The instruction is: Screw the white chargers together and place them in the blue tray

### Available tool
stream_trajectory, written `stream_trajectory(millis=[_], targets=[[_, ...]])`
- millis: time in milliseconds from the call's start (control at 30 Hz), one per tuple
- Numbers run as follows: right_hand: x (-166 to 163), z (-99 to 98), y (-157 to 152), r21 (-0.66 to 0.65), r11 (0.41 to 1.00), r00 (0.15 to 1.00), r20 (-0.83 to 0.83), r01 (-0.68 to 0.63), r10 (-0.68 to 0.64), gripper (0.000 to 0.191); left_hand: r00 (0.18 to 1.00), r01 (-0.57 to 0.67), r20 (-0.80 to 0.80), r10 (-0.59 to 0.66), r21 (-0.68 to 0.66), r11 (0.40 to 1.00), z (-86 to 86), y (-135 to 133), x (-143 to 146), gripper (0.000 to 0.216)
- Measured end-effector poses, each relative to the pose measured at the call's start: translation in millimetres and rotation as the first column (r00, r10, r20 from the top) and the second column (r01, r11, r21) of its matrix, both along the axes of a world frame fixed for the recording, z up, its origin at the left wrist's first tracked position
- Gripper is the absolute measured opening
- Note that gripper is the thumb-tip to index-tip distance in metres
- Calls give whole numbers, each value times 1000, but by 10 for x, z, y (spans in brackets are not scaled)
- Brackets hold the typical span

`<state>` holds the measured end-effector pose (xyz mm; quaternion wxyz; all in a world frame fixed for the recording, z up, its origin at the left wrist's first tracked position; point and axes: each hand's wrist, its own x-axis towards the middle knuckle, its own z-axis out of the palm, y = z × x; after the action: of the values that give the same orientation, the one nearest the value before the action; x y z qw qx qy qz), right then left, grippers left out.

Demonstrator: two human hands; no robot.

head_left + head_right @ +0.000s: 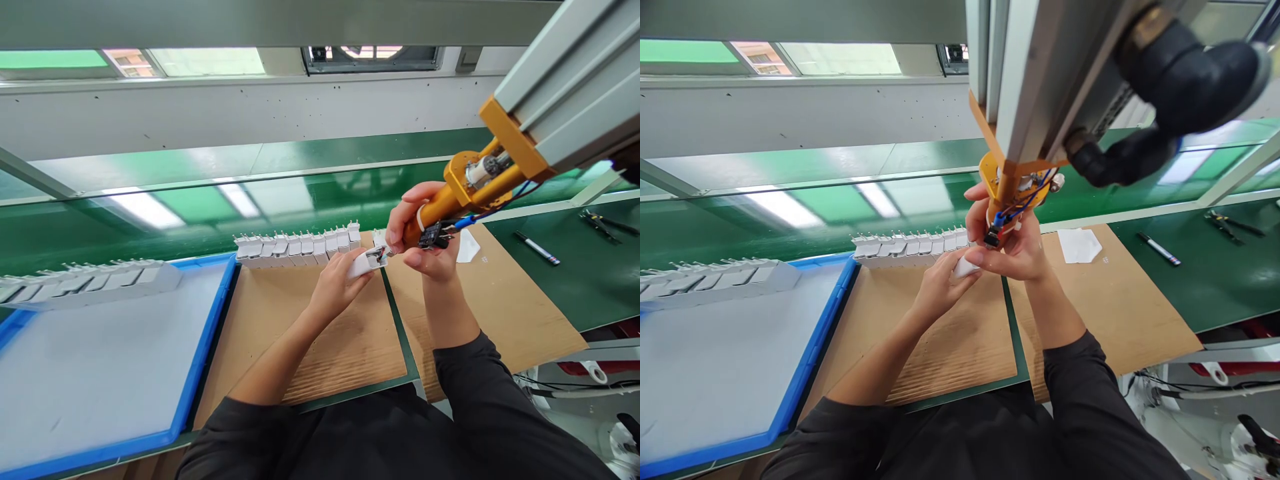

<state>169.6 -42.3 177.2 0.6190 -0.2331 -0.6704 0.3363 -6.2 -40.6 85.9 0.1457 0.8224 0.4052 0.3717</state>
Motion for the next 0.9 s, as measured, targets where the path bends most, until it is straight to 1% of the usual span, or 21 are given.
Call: stream_trajectory(millis=[167, 333, 467, 600, 767, 900], targets=[[-23, 11, 11, 117, 991, 997, -28, -64, 68, 59, 1000, -13, 4, 12, 8, 1000, -1, -8, 4, 39], [-27, -21, 21, 148, 986, 997, 8, -81, 81, 59, 1000, -14, 1, 14, 38, 999, -3, -5, 3, 39], [-6, -35, 9, 120, 990, 997, 50, -67, 61, 55, 1000, -11, 8, 11, 61, 998, -13, -1, 5, 40], [10, -47, 16, 94, 994, 996, 63, -63, 57, 59, 1000, -12, 11, 12, 68, 998, -21, -1, 5, 40], [7, -43, 21, 68, 997, 999, 25, -33, 31, 62, 1000, -4, 11, 3, 78, 997, -18, 2, 0, 39], [0, -14, -3, 71, 997, 1000, 6, -25, 25, 60, 1000, -6, 10, 5, 76, 997, -16, 1, 0, 40]])
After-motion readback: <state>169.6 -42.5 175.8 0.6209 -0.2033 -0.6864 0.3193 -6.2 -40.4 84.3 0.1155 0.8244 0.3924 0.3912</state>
